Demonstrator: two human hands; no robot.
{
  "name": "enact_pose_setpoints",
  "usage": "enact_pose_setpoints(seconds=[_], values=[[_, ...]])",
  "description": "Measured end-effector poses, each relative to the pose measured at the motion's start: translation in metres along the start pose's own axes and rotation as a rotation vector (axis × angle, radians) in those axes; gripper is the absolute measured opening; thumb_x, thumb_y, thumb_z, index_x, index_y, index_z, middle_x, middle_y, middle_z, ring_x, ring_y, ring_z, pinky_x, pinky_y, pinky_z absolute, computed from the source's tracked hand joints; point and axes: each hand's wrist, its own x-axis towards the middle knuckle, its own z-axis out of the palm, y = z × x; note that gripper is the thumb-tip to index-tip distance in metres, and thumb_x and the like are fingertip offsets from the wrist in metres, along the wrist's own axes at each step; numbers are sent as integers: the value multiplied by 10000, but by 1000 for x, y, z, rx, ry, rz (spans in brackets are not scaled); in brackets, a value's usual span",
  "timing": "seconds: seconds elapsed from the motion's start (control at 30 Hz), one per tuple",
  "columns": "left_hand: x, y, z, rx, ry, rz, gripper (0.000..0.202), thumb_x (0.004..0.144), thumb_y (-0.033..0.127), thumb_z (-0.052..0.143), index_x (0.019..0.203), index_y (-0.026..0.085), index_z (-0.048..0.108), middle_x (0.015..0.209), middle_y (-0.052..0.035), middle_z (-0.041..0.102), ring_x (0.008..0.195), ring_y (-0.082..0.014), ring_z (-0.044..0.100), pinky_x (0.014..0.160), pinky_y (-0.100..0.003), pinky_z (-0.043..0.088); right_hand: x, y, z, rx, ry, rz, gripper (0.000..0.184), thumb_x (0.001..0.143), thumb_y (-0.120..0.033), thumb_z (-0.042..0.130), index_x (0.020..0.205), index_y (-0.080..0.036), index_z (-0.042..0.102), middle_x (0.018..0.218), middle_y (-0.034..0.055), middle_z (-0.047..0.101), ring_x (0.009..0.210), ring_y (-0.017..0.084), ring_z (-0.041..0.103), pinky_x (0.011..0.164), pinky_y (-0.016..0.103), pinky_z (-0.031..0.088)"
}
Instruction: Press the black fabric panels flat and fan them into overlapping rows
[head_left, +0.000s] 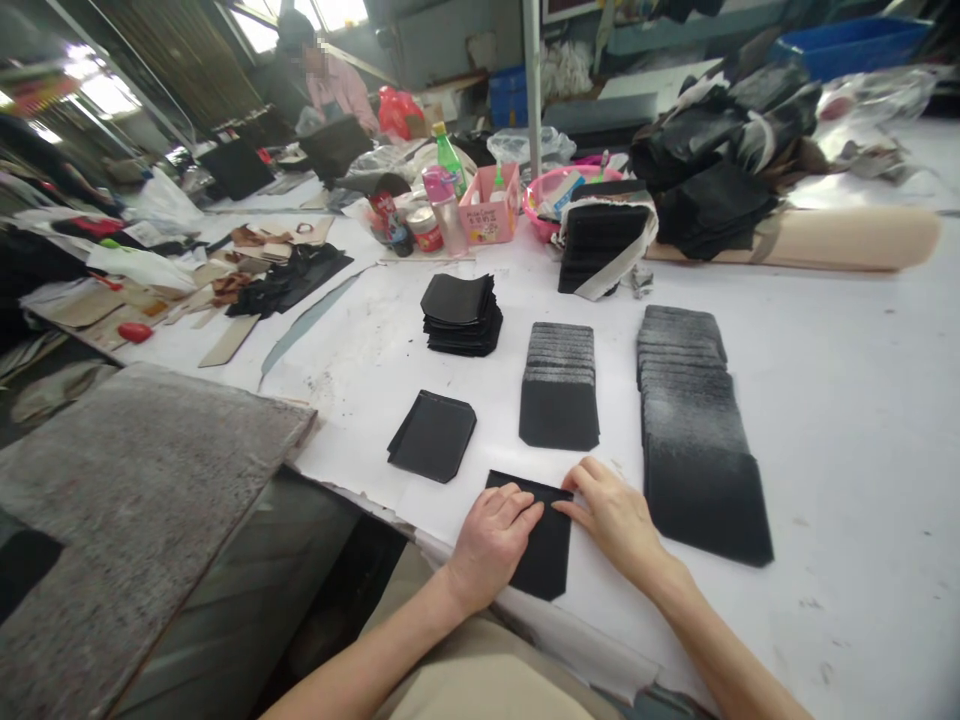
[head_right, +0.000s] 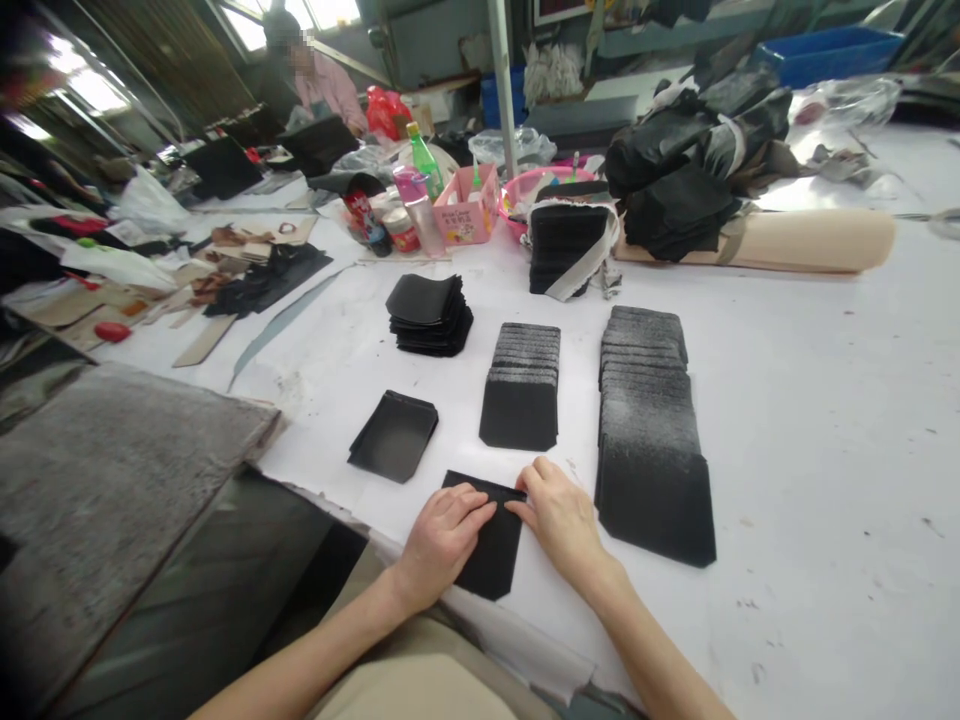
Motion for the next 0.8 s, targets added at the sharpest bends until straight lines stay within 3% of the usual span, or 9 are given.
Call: enact_pose_setpoints(seconds=[0.13,0.23,0.37,0.43,0.53,0.67,0.8], values=[[6,4,-7,21,55,-41,329,926,94,453,1215,185,582,1106,-94,632,1089,-224,570,932,-390,492,0,4,5,180,-11,19,125,843,-284,649,795,-227,548,793,3,600,737,186,562,654,299,414],[20,3,-12,126,138,-58,317,934,164,509,1246,196,557,1135,-116,626,1126,-252,563,971,-446,456,3,14,13,446,-72,30,182,844,-370,632,752,-229,562,685,-11,585,612,162,528,582,284,424],[37,-8,-17,110,52,-36,70,930,246,565,918,193,609,783,-39,642,799,-198,627,769,-366,485,13,26,22,638,-45,21,249,796,-446,667,702,-222,613,667,9,604,625,178,559,585,284,463],[38,-12,-20,88,1,-33,165,928,251,571,774,194,562,683,-10,608,675,-167,601,670,-322,453,16,26,22,662,-31,48,266,777,-482,677,715,-225,653,677,25,630,639,195,587,599,293,493],[33,-15,-27,30,-25,-74,208,918,272,592,732,191,551,677,-5,618,643,-152,599,638,-297,423,18,27,23,714,-39,96,304,766,-524,677,775,-221,693,745,62,676,706,231,634,645,309,542],[25,-32,-50,-197,31,-311,171,950,275,538,816,204,617,756,-1,664,684,-139,619,647,-260,422,16,37,31,772,29,174,363,767,-552,673,876,-206,688,872,97,701,801,258,670,728,327,574],[24,-77,-79,-346,241,-591,218,984,339,448,961,214,625,799,3,671,699,-141,613,648,-245,442,15,45,37,635,153,155,370,812,-571,620,904,-216,666,891,85,697,758,232,669,687,310,569]])
